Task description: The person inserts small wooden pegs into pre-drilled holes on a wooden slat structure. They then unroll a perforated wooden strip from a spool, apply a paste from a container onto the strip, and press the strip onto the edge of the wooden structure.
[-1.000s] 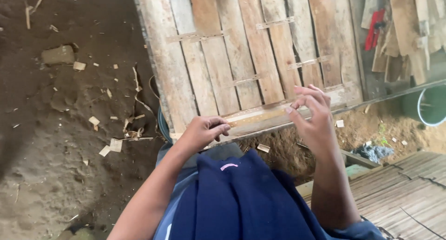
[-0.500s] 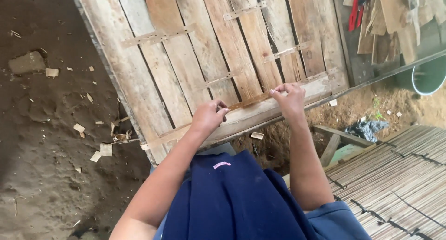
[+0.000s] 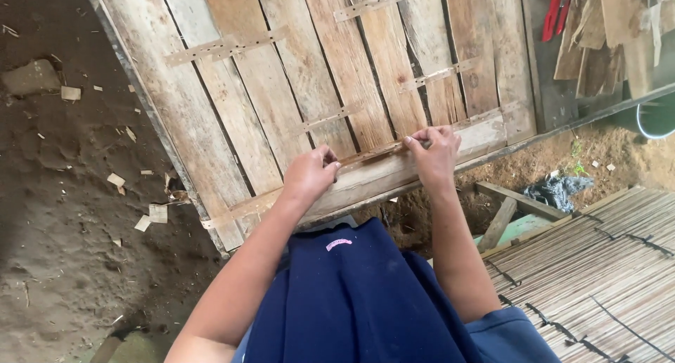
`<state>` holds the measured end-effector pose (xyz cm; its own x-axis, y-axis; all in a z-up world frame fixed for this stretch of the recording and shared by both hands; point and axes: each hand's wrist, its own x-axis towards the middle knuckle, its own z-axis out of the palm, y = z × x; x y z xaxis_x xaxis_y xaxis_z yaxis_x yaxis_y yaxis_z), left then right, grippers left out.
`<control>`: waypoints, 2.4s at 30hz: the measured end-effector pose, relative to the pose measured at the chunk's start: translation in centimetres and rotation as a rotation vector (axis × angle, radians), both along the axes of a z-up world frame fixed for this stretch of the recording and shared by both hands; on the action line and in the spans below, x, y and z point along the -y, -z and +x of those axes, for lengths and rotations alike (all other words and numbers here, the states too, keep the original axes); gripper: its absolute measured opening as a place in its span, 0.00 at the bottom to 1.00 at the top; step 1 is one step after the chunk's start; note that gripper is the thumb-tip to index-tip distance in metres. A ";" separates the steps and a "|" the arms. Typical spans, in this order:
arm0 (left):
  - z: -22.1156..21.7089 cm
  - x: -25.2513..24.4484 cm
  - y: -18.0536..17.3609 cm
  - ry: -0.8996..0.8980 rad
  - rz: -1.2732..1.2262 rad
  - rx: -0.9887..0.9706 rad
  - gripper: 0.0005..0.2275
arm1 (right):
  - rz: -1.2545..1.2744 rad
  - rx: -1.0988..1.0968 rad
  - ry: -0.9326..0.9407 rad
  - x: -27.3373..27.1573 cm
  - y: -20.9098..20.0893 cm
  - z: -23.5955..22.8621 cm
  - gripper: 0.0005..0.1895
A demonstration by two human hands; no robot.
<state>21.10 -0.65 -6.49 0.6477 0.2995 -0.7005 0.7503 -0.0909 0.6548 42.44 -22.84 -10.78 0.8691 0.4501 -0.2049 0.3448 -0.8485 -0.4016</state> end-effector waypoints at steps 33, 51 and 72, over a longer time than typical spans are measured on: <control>0.3 -0.4 -3.3 0.126 0.078 -0.077 0.15 | 0.291 0.283 -0.226 -3.9 -2.8 2.1 0.09; 0.0 -1.7 -3.5 0.193 0.045 -0.073 0.15 | 0.097 0.452 -0.539 -12.4 1.0 -0.9 0.34; -0.6 -2.3 -2.5 0.192 -0.025 -0.012 0.16 | -0.043 0.670 -0.560 -16.1 2.4 -7.3 0.34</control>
